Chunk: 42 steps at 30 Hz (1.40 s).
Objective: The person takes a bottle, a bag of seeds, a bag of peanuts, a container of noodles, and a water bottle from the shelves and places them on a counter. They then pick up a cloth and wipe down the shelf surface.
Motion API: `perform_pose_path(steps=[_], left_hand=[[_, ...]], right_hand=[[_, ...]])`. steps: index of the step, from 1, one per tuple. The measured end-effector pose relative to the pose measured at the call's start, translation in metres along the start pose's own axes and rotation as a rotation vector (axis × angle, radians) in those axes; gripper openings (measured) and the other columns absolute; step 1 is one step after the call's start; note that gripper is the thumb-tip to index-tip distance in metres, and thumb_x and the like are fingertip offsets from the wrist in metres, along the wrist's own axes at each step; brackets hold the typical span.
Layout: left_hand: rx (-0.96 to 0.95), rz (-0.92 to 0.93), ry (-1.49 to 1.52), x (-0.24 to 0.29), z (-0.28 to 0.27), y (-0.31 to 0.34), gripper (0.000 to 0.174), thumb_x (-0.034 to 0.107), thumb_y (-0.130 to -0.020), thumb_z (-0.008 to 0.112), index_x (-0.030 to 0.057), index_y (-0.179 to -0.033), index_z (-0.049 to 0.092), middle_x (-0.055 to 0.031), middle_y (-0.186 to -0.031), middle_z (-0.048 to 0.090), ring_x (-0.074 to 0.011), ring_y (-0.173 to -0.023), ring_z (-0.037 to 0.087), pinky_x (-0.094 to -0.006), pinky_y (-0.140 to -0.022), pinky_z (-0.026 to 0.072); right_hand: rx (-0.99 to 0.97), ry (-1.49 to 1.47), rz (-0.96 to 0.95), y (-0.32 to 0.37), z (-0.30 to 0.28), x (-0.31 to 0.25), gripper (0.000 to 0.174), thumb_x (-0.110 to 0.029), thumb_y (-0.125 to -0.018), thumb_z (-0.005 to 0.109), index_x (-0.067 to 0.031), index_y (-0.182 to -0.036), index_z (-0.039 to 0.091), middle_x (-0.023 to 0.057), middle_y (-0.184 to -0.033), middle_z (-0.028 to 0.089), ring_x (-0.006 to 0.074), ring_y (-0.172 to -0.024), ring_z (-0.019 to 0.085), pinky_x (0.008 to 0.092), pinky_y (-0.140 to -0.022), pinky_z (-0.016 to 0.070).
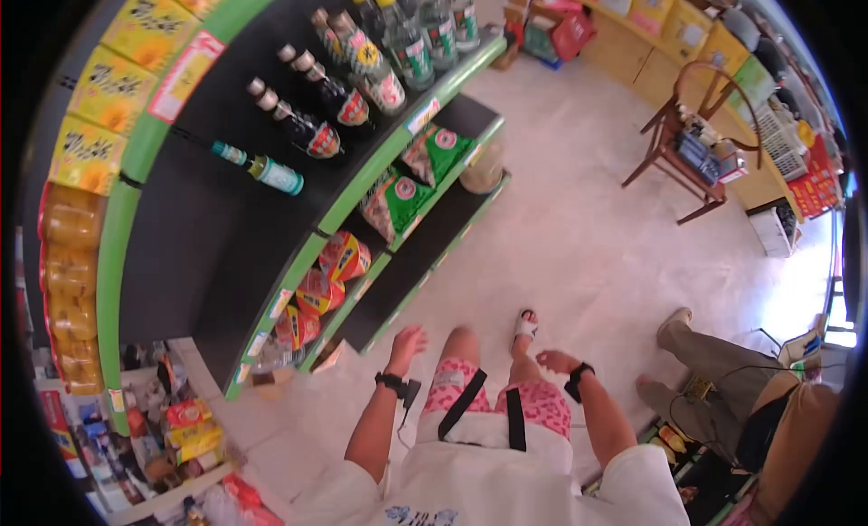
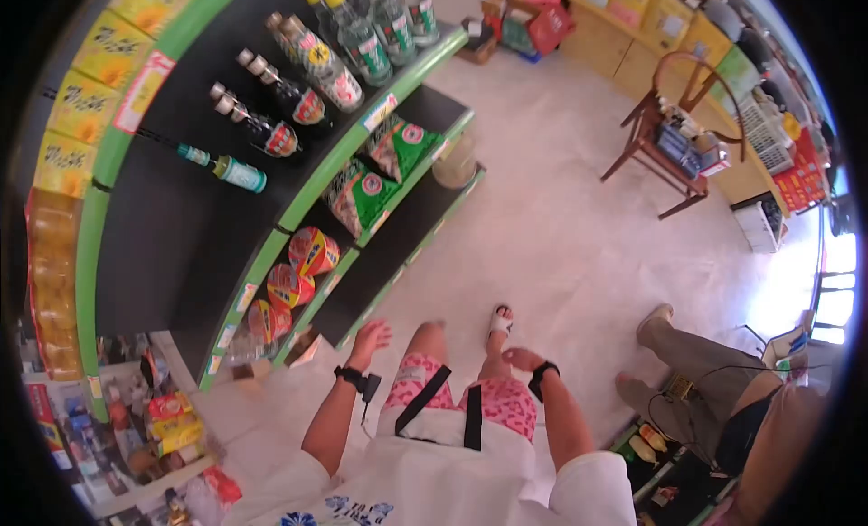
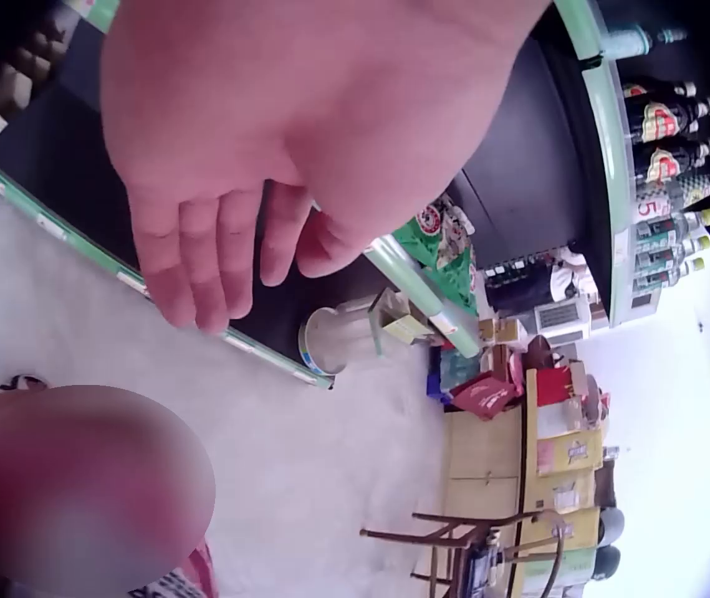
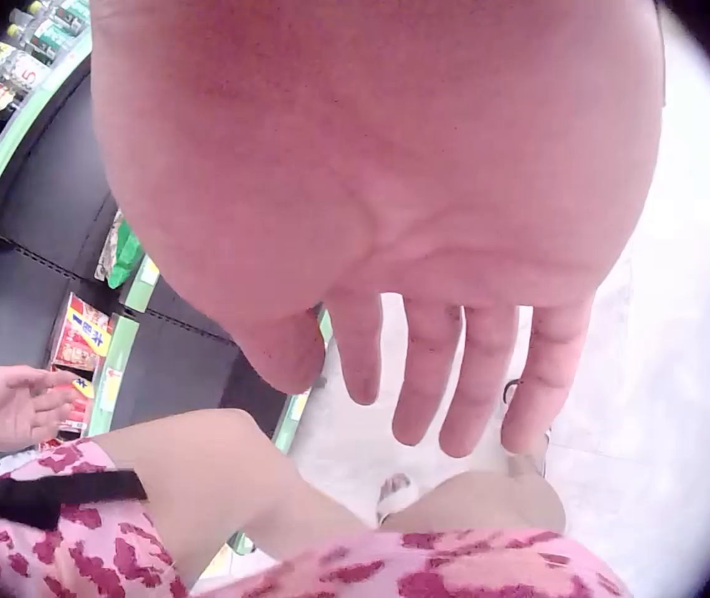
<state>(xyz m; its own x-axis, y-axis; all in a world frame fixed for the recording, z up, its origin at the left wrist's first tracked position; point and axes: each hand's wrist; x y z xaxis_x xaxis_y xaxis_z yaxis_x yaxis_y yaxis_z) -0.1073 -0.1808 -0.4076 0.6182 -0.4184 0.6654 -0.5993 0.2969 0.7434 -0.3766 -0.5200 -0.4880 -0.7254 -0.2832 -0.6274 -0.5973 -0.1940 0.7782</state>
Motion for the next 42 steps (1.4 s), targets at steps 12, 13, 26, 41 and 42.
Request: perform_pose_path(steps=[12, 13, 26, 41, 42], left_hand=[[-0.069, 0.247, 0.253, 0.182, 0.084, -0.15, 0.057, 0.033, -0.102, 0.045, -0.0004, -0.146, 0.033, -0.0181, -0.149, 0.037, -0.0294, -0.137, 0.039, -0.0432, -0.108, 0.0377], [-0.044, 0.284, 0.271, 0.204, 0.086, -0.167, 0.055, 0.032, -0.102, 0.045, -0.0009, -0.145, 0.034, -0.0184, -0.148, 0.039, -0.0295, -0.136, 0.04, -0.0429, -0.108, 0.0381], [0.309, 0.408, 0.335, 0.28, 0.047, -0.334, 0.058, 0.018, -0.099, 0.049, -0.0036, -0.146, 0.024, -0.0173, -0.147, 0.034, -0.0233, -0.138, 0.032, -0.0358, -0.116, 0.022], [0.169, 0.201, 0.656, 0.29, 0.033, -0.391, 0.04, 0.026, -0.1, 0.05, 0.004, -0.134, 0.048, -0.0066, -0.136, 0.053, -0.0216, -0.125, 0.048, -0.0406, -0.11, 0.032], [0.142, 0.158, 0.674, 0.289, 0.03, -0.39, 0.041, 0.027, -0.1, 0.05, 0.0046, -0.134, 0.048, -0.0067, -0.137, 0.053, -0.0217, -0.125, 0.048, -0.0413, -0.109, 0.0322]], right_hand=[[0.195, -0.107, -0.355, -0.093, -0.18, -0.18, 0.034, -0.024, -0.095, 0.054, -0.004, -0.121, 0.06, 0.0131, -0.112, 0.065, 0.0247, -0.104, 0.061, 0.0359, -0.092, 0.0483], [0.193, -0.167, -0.239, -0.097, -0.202, -0.21, 0.033, -0.023, -0.091, 0.057, -0.0039, -0.117, 0.061, 0.0139, -0.111, 0.066, 0.0269, -0.106, 0.062, 0.0365, -0.092, 0.0488], [0.937, 0.203, -0.896, -0.27, -0.328, -0.303, 0.044, -0.026, -0.09, 0.062, -0.0036, -0.127, 0.053, 0.0212, -0.141, 0.043, 0.0389, -0.122, 0.05, 0.0428, -0.102, 0.0431], [0.506, -0.224, -0.808, -0.366, -0.401, -0.372, 0.089, -0.056, -0.09, 0.054, 0.0095, -0.144, 0.03, 0.0287, -0.142, 0.043, 0.0349, -0.132, 0.044, 0.0362, -0.109, 0.0363], [0.416, -0.26, -0.768, -0.368, -0.399, -0.375, 0.09, -0.059, -0.089, 0.053, 0.0093, -0.143, 0.031, 0.0287, -0.142, 0.043, 0.0352, -0.132, 0.044, 0.0356, -0.109, 0.0362]])
Point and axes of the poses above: each hand's wrist, its own y-axis away from the middle knuckle, its own z-axis out of the palm, x = y × z
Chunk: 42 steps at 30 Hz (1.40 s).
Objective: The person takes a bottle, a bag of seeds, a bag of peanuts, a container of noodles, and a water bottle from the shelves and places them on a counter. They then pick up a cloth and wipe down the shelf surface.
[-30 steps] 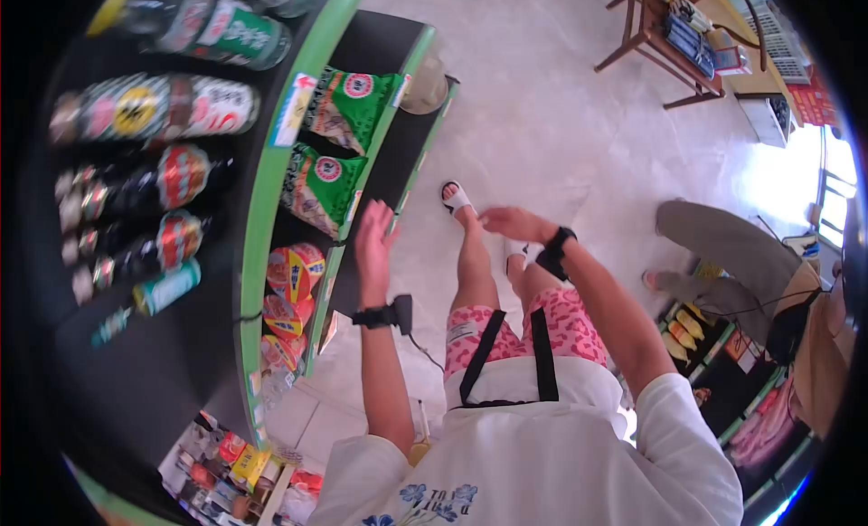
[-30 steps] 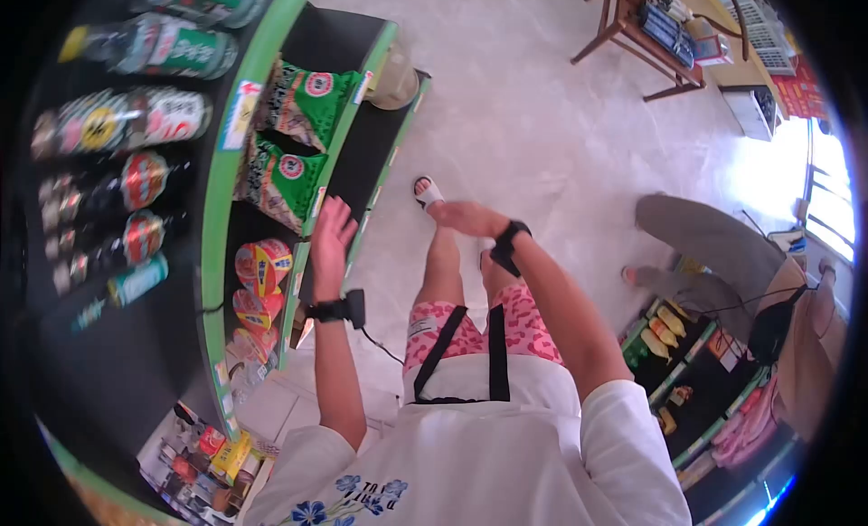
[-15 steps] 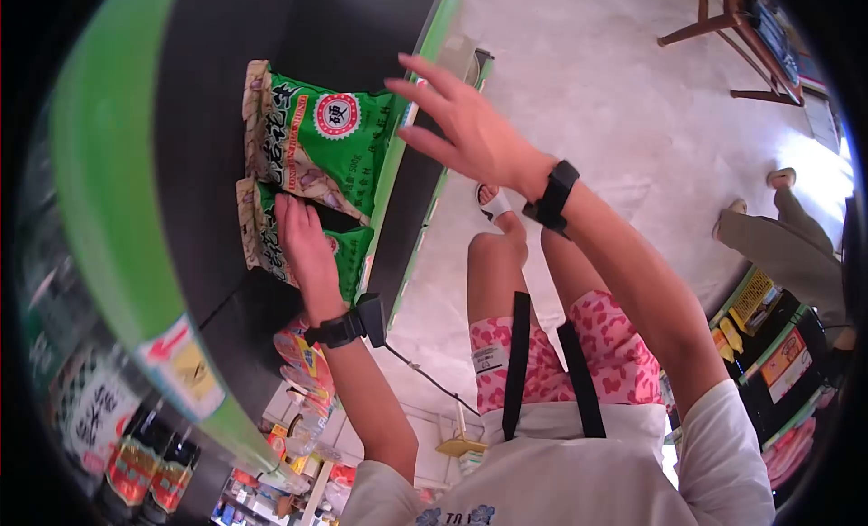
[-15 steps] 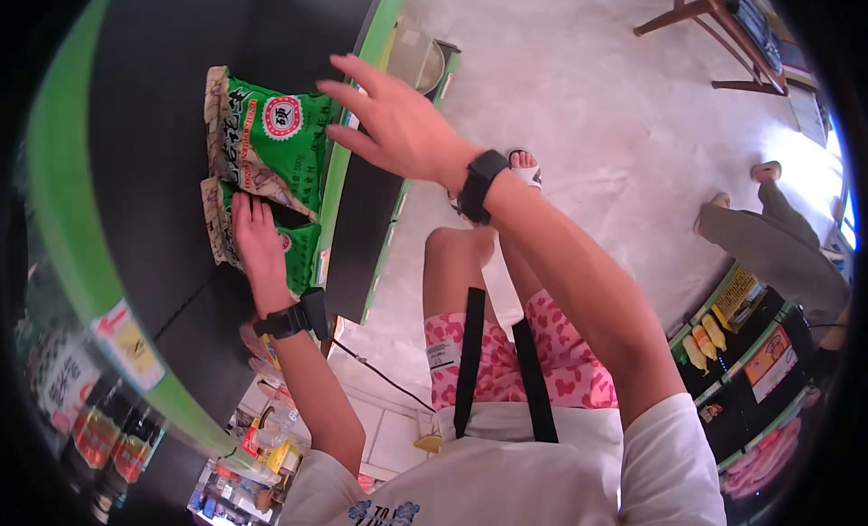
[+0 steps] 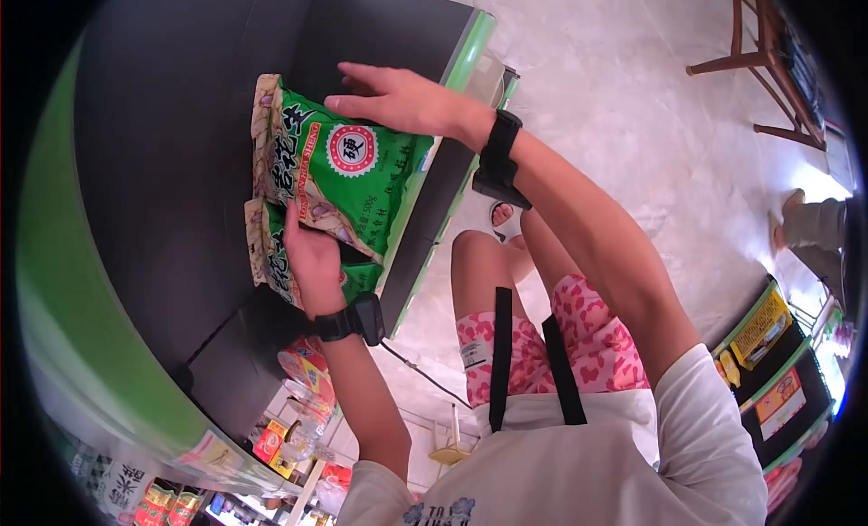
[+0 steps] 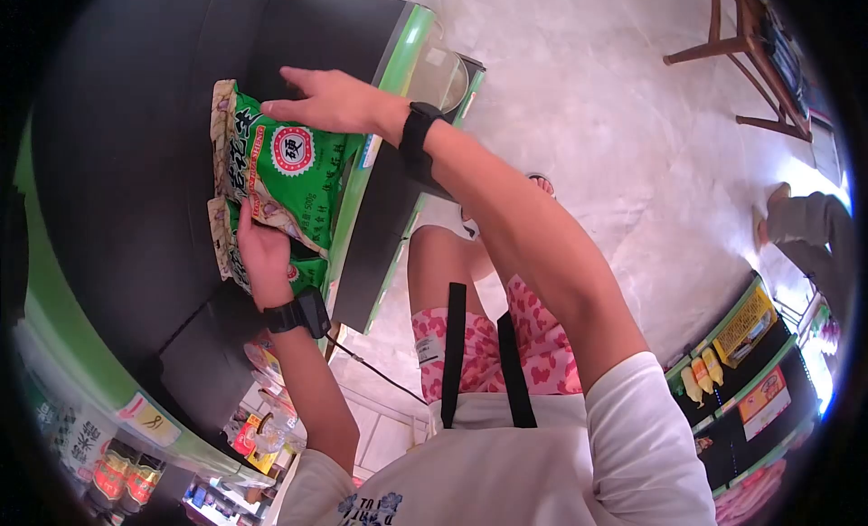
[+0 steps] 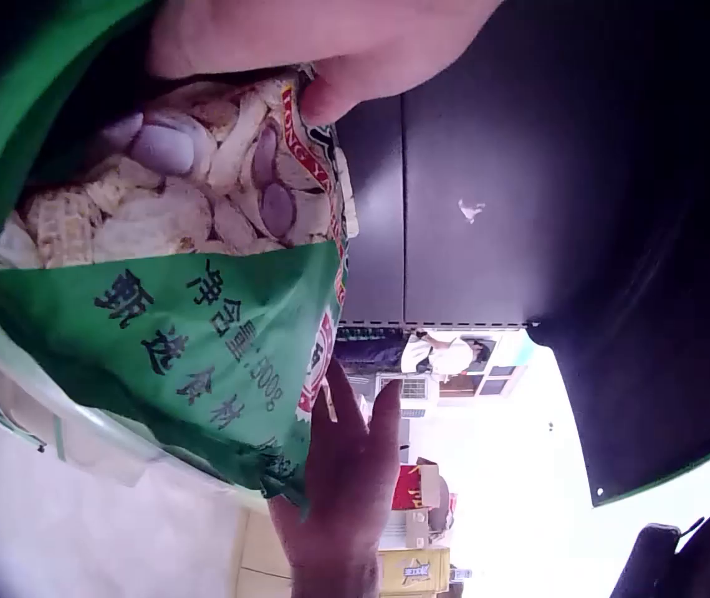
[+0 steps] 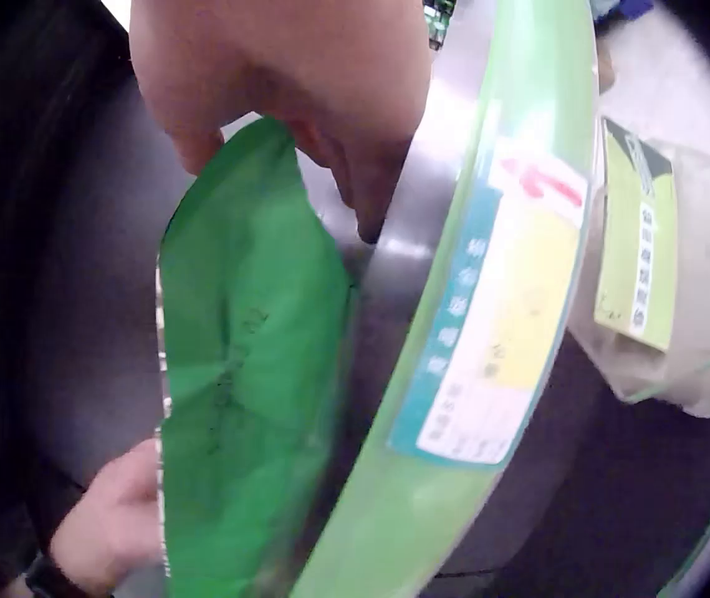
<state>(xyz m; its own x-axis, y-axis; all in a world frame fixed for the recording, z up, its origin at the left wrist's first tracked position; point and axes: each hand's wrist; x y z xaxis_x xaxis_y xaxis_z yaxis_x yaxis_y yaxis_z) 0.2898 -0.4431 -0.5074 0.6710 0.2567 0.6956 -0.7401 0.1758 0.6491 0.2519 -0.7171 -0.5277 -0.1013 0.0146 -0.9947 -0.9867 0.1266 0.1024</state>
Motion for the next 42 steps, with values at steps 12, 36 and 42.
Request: perform_pose_path(steps=[12, 36, 42], left_hand=[[-0.094, -0.011, -0.065, 0.006, -0.001, 0.011, 0.042, 0.031, -0.1, 0.052, 0.0051, -0.133, 0.048, -0.0064, -0.132, 0.055, -0.0202, -0.12, 0.051, -0.0381, -0.105, 0.0372], [-0.084, -0.101, -0.115, 0.022, 0.033, 0.043, 0.042, 0.031, -0.099, 0.053, 0.0091, -0.134, 0.048, -0.0054, -0.133, 0.055, -0.0218, -0.12, 0.052, -0.0424, -0.104, 0.0383], [-0.159, -0.18, -0.068, 0.031, 0.028, 0.054, 0.038, 0.03, -0.1, 0.052, 0.0083, -0.132, 0.05, -0.0048, -0.128, 0.058, -0.0219, -0.118, 0.054, -0.0419, -0.104, 0.0392]], right_hand=[[-0.374, -0.322, 0.345, 0.006, -0.001, -0.028, 0.077, -0.042, -0.09, 0.063, -0.0024, -0.148, 0.032, 0.0172, -0.14, 0.05, 0.0222, -0.125, 0.05, 0.0302, -0.107, 0.0371], [-0.282, -0.214, 0.225, 0.024, 0.0, -0.042, 0.06, -0.026, -0.095, 0.058, -0.0009, -0.145, 0.036, 0.0185, -0.134, 0.055, 0.0246, -0.122, 0.054, 0.0346, -0.103, 0.0416], [-0.26, -0.235, 0.256, 0.041, -0.001, -0.066, 0.059, -0.026, -0.095, 0.058, -0.0011, -0.145, 0.038, 0.0175, -0.133, 0.056, 0.0248, -0.121, 0.054, 0.0349, -0.102, 0.0423]])
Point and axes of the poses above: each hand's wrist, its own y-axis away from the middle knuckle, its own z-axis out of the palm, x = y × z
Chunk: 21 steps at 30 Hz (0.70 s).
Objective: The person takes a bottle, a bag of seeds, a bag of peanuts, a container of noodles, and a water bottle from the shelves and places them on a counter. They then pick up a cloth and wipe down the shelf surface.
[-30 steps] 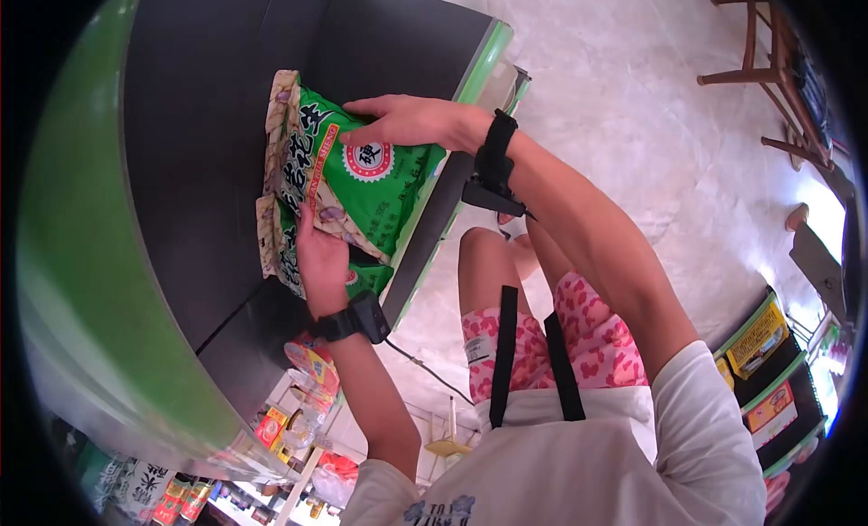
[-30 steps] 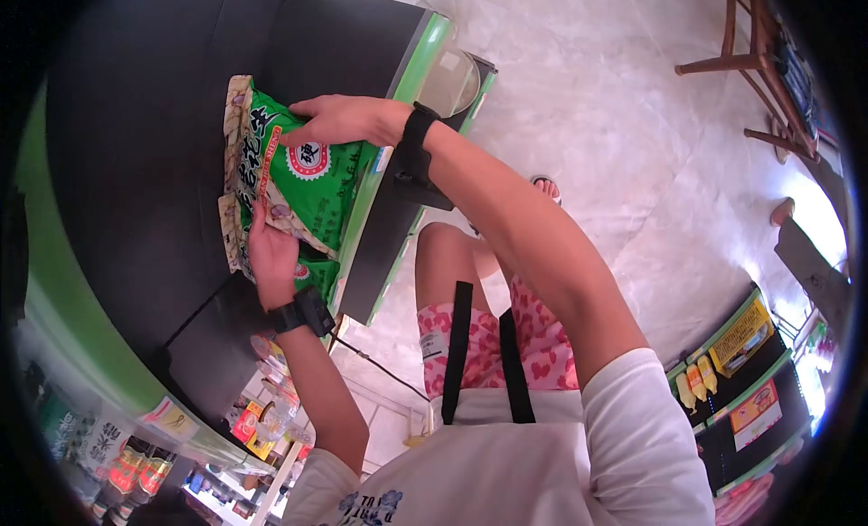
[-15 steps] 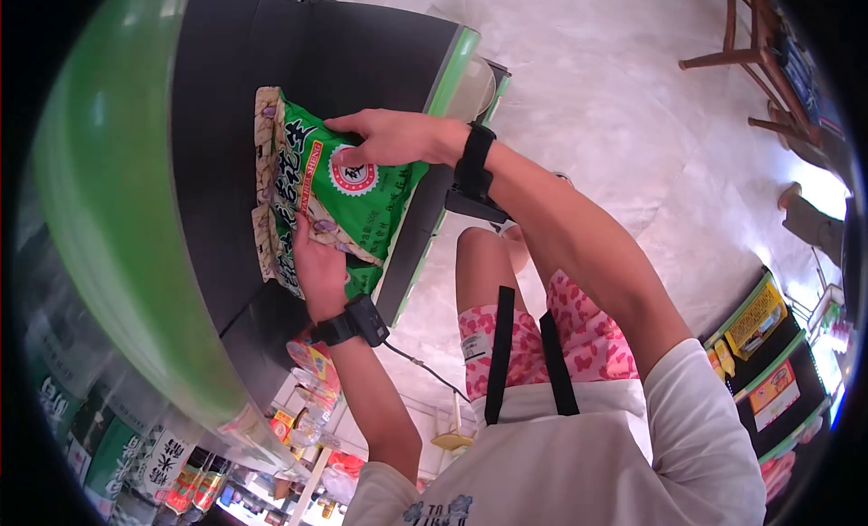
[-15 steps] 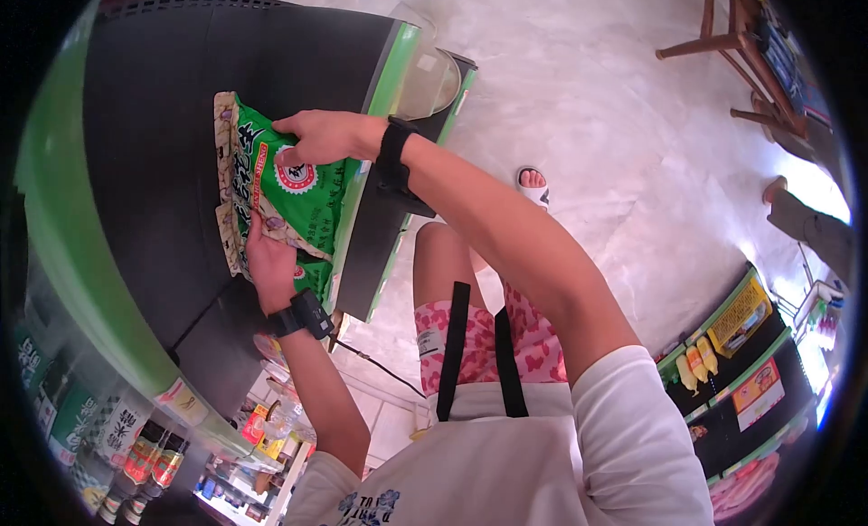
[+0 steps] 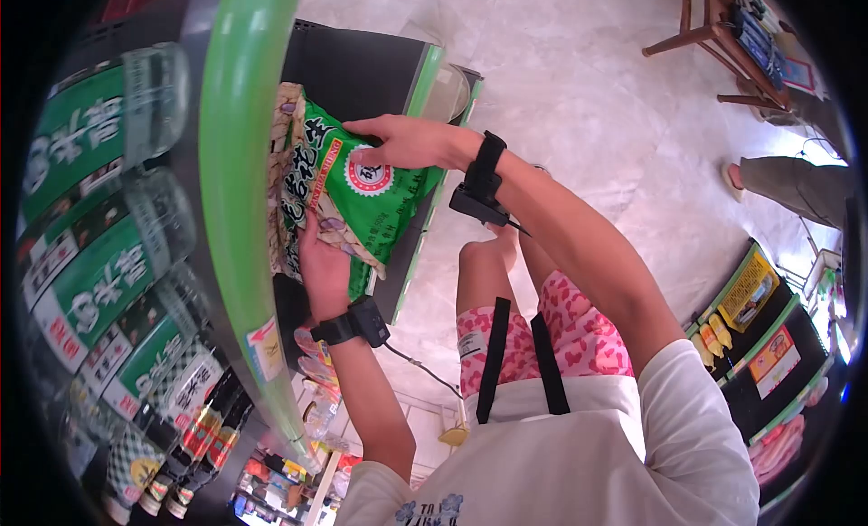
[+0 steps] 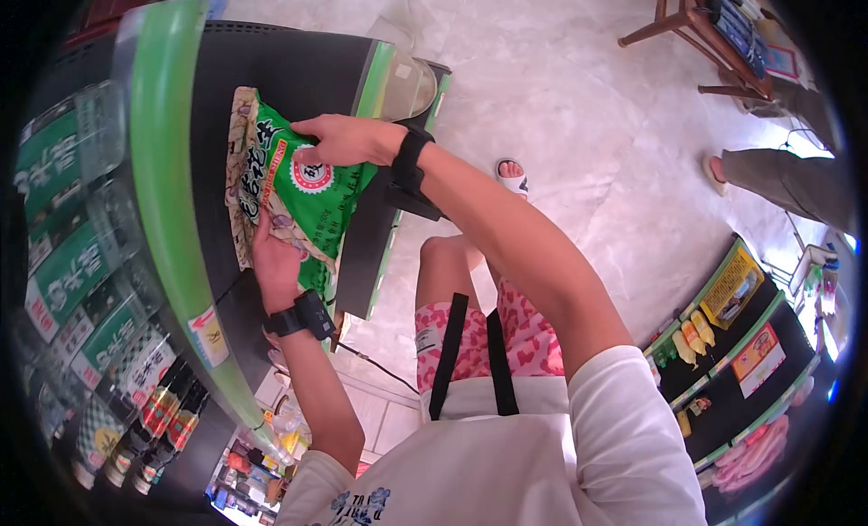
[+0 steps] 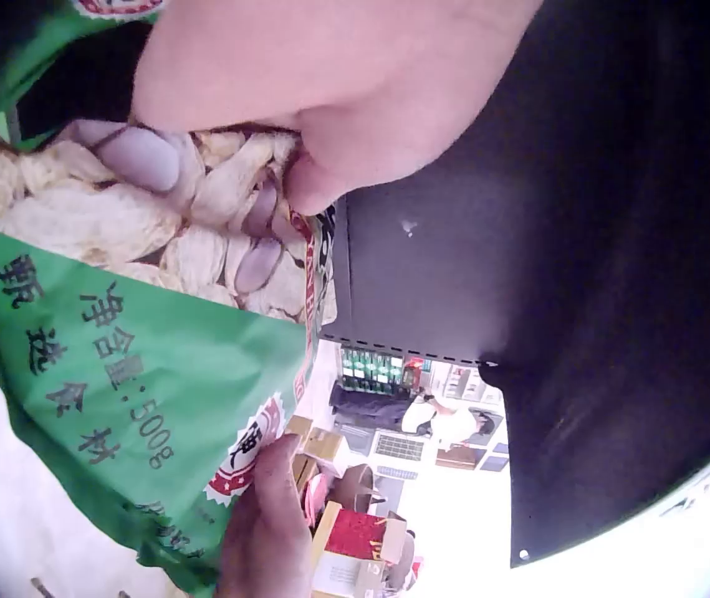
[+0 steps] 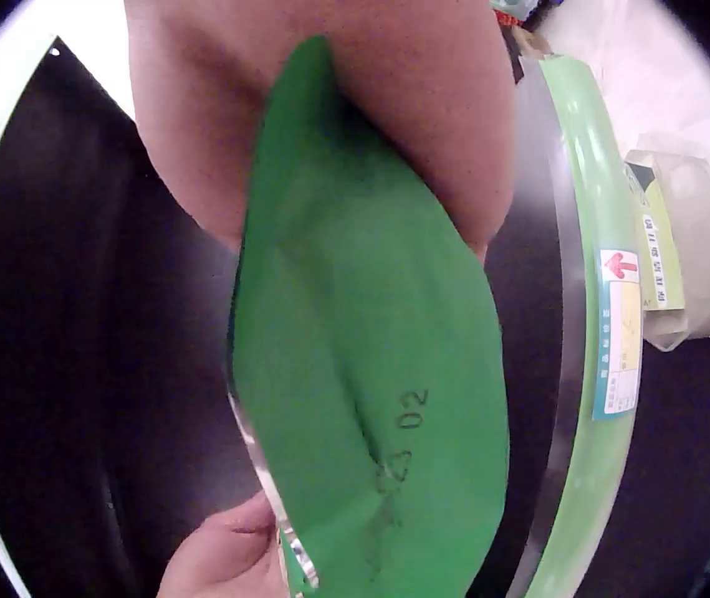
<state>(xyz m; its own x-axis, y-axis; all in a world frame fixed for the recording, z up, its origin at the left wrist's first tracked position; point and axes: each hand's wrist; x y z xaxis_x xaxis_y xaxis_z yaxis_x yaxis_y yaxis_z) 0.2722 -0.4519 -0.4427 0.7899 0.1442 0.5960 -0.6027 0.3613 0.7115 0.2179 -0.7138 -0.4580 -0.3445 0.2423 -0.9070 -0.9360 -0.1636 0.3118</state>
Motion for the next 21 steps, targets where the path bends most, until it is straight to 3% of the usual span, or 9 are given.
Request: perform_pose_path(steps=[6, 10, 13, 16, 19, 20, 21], left_hand=[[0.023, 0.027, -0.02, 0.007, 0.021, 0.015, 0.035, 0.029, -0.099, 0.054, 0.0089, -0.127, 0.053, -0.0051, -0.122, 0.06, -0.0208, -0.113, 0.056, -0.0403, -0.101, 0.0412], [0.075, -0.041, 0.08, 0.017, 0.016, -0.001, 0.032, 0.024, -0.099, 0.055, 0.0084, -0.126, 0.05, -0.0051, -0.118, 0.061, -0.0201, -0.109, 0.058, -0.0391, -0.098, 0.0434], [0.099, -0.03, 0.099, 0.029, 0.026, 0.005, 0.028, 0.02, -0.098, 0.055, 0.0087, -0.123, 0.05, -0.0055, -0.115, 0.06, -0.0202, -0.107, 0.058, -0.0389, -0.097, 0.0444], [0.126, -0.003, 0.124, 0.026, 0.044, 0.063, 0.032, 0.017, -0.099, 0.054, 0.0106, -0.13, 0.046, -0.0069, -0.121, 0.058, -0.0205, -0.112, 0.056, -0.0389, -0.099, 0.0439], [0.084, 0.084, 0.147, 0.016, 0.052, 0.103, 0.035, 0.016, -0.099, 0.053, 0.0105, -0.133, 0.044, -0.0073, -0.124, 0.056, -0.0209, -0.116, 0.054, -0.0395, -0.1, 0.0431], [0.124, 0.107, 0.149, 0.012, 0.053, 0.115, 0.034, 0.024, -0.101, 0.05, 0.0088, -0.131, 0.046, -0.0054, -0.117, 0.058, -0.0171, -0.106, 0.056, -0.0357, -0.095, 0.0451], [0.118, 0.134, 0.169, 0.017, 0.054, 0.114, 0.034, 0.024, -0.101, 0.05, 0.0088, -0.131, 0.046, -0.0054, -0.117, 0.058, -0.0171, -0.106, 0.056, -0.0357, -0.095, 0.0451]], right_hand=[[0.005, -0.113, 0.046, 0.001, 0.004, -0.003, 0.055, -0.027, -0.101, 0.052, -0.0055, -0.148, 0.035, 0.0097, -0.134, 0.055, 0.0134, -0.117, 0.051, 0.0285, -0.101, 0.0417], [0.06, -0.23, 0.268, -0.018, 0.005, -0.009, 0.05, -0.024, -0.103, 0.048, -0.0062, -0.148, 0.036, 0.0058, -0.132, 0.056, 0.0114, -0.115, 0.05, 0.026, -0.099, 0.0411], [0.072, -0.367, 0.245, -0.012, -0.004, -0.019, 0.046, -0.021, -0.103, 0.046, -0.0065, -0.147, 0.039, 0.0042, -0.131, 0.056, 0.0114, -0.114, 0.05, 0.0253, -0.099, 0.0407], [0.077, -0.357, 0.29, 0.034, 0.019, -0.061, 0.044, -0.014, -0.103, 0.045, -0.005, -0.145, 0.04, 0.0039, -0.131, 0.055, 0.011, -0.114, 0.051, 0.025, -0.1, 0.0406], [0.029, -0.368, 0.317, 0.061, 0.034, -0.065, 0.044, -0.008, -0.101, 0.044, -0.0033, -0.145, 0.04, 0.0051, -0.131, 0.055, 0.0116, -0.114, 0.051, 0.0261, -0.1, 0.0412], [0.003, -0.419, 0.307, 0.068, 0.042, -0.066, 0.044, -0.007, -0.101, 0.044, -0.0027, -0.145, 0.04, 0.0054, -0.132, 0.055, 0.0121, -0.115, 0.051, 0.0265, -0.1, 0.0416], [-0.023, -0.463, 0.29, 0.066, 0.037, -0.076, 0.045, -0.005, -0.1, 0.044, -0.0022, -0.145, 0.04, 0.0057, -0.133, 0.054, 0.0126, -0.116, 0.051, 0.027, -0.101, 0.0419]])
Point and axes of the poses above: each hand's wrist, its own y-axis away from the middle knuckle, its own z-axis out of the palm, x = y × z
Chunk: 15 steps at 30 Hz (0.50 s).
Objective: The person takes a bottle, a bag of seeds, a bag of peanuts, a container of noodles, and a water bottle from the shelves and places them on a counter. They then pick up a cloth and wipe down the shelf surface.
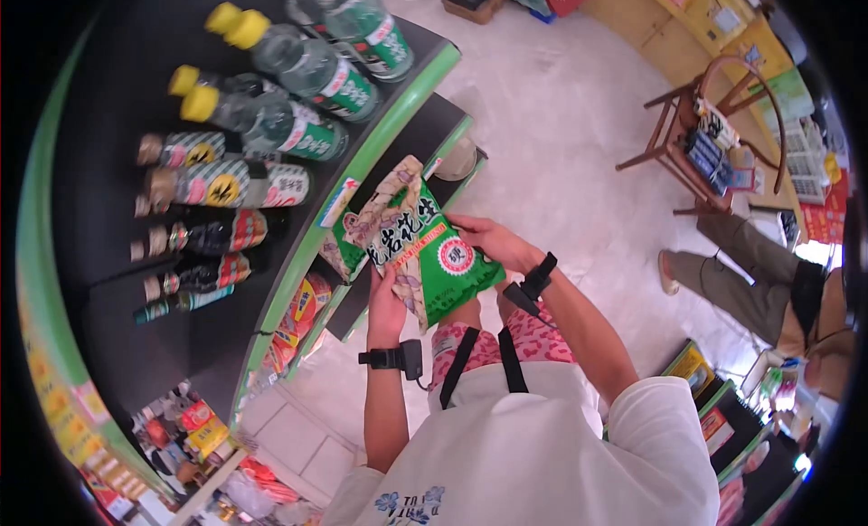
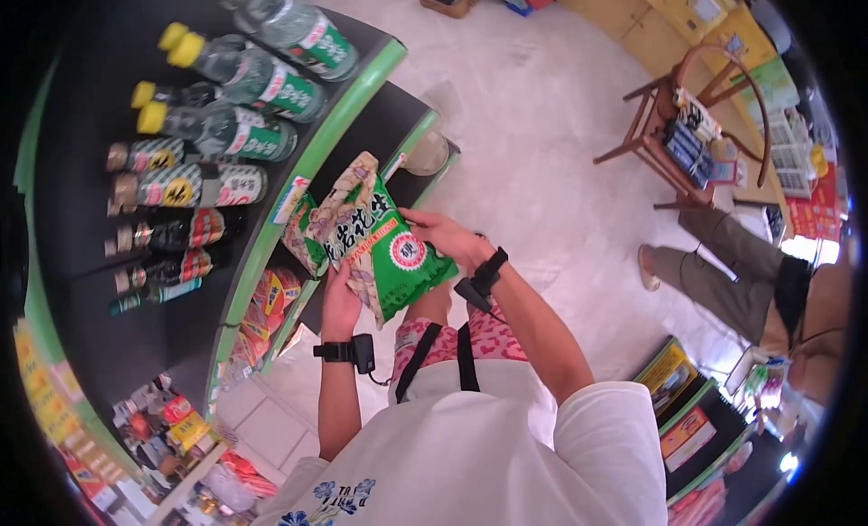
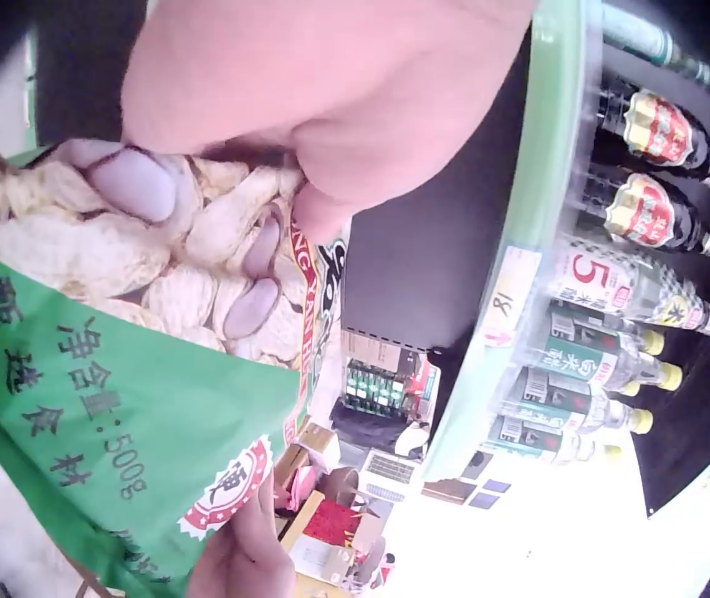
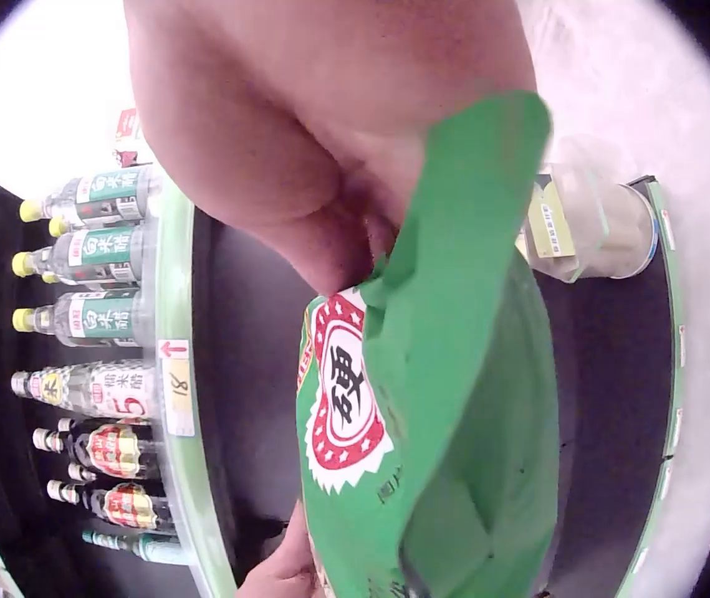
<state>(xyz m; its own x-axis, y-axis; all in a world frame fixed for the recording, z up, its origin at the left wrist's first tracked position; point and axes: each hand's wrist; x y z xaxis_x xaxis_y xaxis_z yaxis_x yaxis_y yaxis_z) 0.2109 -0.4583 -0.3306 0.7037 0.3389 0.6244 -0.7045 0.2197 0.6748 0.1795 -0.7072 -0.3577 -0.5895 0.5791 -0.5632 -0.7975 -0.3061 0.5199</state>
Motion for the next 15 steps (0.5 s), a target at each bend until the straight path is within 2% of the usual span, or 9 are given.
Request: perform_pose_path(steps=[2, 3, 4, 6, 7, 10, 12, 14, 15], left_hand=[[-0.026, -0.098, 0.15, -0.007, -0.021, 0.013, 0.038, 0.035, -0.103, 0.044, 0.0076, -0.129, 0.048, -0.0028, -0.109, 0.059, -0.0126, -0.091, 0.055, -0.0304, -0.085, 0.0466], [0.041, -0.129, 0.178, -0.013, -0.025, 0.02, 0.045, 0.044, -0.104, 0.038, 0.0073, -0.127, 0.05, -0.0006, -0.103, 0.059, -0.0101, -0.078, 0.05, -0.0266, -0.077, 0.0456], [0.044, -0.106, 0.202, -0.01, -0.024, 0.031, 0.045, 0.044, -0.104, 0.038, 0.0073, -0.127, 0.05, -0.0006, -0.103, 0.059, -0.0101, -0.078, 0.05, -0.0266, -0.077, 0.0456], [-0.108, -0.092, 0.24, 0.001, -0.023, 0.058, 0.046, 0.045, -0.104, 0.036, 0.0072, -0.127, 0.05, -0.0004, -0.103, 0.059, -0.0107, -0.078, 0.05, -0.0273, -0.077, 0.0461], [-0.118, -0.06, 0.254, 0.003, -0.024, 0.058, 0.046, 0.045, -0.104, 0.036, 0.0072, -0.127, 0.05, -0.0004, -0.103, 0.059, -0.0107, -0.078, 0.05, -0.0273, -0.077, 0.0461], [-0.114, -0.029, 0.363, -0.012, -0.064, 0.073, 0.048, 0.044, -0.104, 0.035, 0.0069, -0.13, 0.048, -0.0024, -0.111, 0.06, -0.0126, -0.085, 0.054, -0.0292, -0.082, 0.0468], [-0.088, -0.007, 0.411, -0.016, -0.078, 0.089, 0.049, 0.042, -0.104, 0.035, 0.0068, -0.136, 0.045, -0.0065, -0.127, 0.058, -0.018, -0.103, 0.057, -0.0332, -0.093, 0.0466], [-0.078, 0.08, 0.464, -0.011, -0.066, 0.097, 0.048, 0.042, -0.104, 0.034, 0.0066, -0.135, 0.045, -0.0083, -0.123, 0.059, -0.019, -0.101, 0.059, -0.0344, -0.09, 0.0489], [-0.027, 0.106, 0.493, -0.011, -0.073, 0.109, 0.048, 0.042, -0.104, 0.034, 0.0065, -0.135, 0.045, -0.0101, -0.119, 0.06, -0.0201, -0.1, 0.061, -0.0355, -0.088, 0.0512]], right_hand=[[-0.01, 0.053, 0.018, 0.013, 0.014, 0.005, 0.046, -0.002, -0.099, 0.043, -0.0013, -0.145, 0.039, 0.0065, -0.136, 0.053, 0.0137, -0.118, 0.052, 0.0279, -0.101, 0.0427], [-0.02, 0.036, 0.025, 0.017, 0.018, 0.009, 0.046, -0.002, -0.099, 0.043, -0.001, -0.145, 0.038, 0.0067, -0.137, 0.052, 0.0138, -0.119, 0.052, 0.0282, -0.102, 0.0427], [-0.029, 0.02, 0.032, 0.019, 0.021, 0.013, 0.047, -0.002, -0.099, 0.043, -0.0007, -0.146, 0.037, 0.007, -0.138, 0.051, 0.0138, -0.12, 0.052, 0.0285, -0.102, 0.0427], [-0.05, 0.055, 0.051, 0.027, 0.035, 0.019, 0.048, -0.002, -0.099, 0.043, -0.001, -0.147, 0.035, 0.0076, -0.14, 0.049, 0.0144, -0.121, 0.051, 0.0289, -0.103, 0.0426], [-0.061, 0.065, 0.037, 0.029, 0.041, 0.007, 0.048, -0.001, -0.099, 0.042, -0.0004, -0.147, 0.035, 0.0081, -0.138, 0.05, 0.0146, -0.12, 0.052, 0.0285, -0.103, 0.0423], [-0.078, 0.087, 0.062, 0.039, 0.074, 0.012, 0.048, -0.001, -0.099, 0.041, 0.0004, -0.147, 0.034, 0.0091, -0.137, 0.051, 0.015, -0.12, 0.052, 0.0286, -0.103, 0.0423], [-0.081, 0.136, 0.086, 0.041, 0.093, 0.023, 0.049, -0.001, -0.099, 0.042, 0.0002, -0.147, 0.034, 0.0091, -0.142, 0.047, 0.0157, -0.123, 0.051, 0.0299, -0.105, 0.0414], [-0.135, 0.218, 0.049, 0.036, 0.095, 0.027, 0.049, -0.001, -0.099, 0.042, 0.0003, -0.147, 0.033, 0.0099, -0.143, 0.047, 0.0166, -0.125, 0.05, 0.0309, -0.106, 0.0409], [-0.155, 0.162, 0.095, 0.034, 0.103, 0.037, 0.049, -0.001, -0.099, 0.042, 0.0003, -0.147, 0.033, 0.0102, -0.143, 0.047, 0.0172, -0.125, 0.049, 0.0315, -0.106, 0.0407]])
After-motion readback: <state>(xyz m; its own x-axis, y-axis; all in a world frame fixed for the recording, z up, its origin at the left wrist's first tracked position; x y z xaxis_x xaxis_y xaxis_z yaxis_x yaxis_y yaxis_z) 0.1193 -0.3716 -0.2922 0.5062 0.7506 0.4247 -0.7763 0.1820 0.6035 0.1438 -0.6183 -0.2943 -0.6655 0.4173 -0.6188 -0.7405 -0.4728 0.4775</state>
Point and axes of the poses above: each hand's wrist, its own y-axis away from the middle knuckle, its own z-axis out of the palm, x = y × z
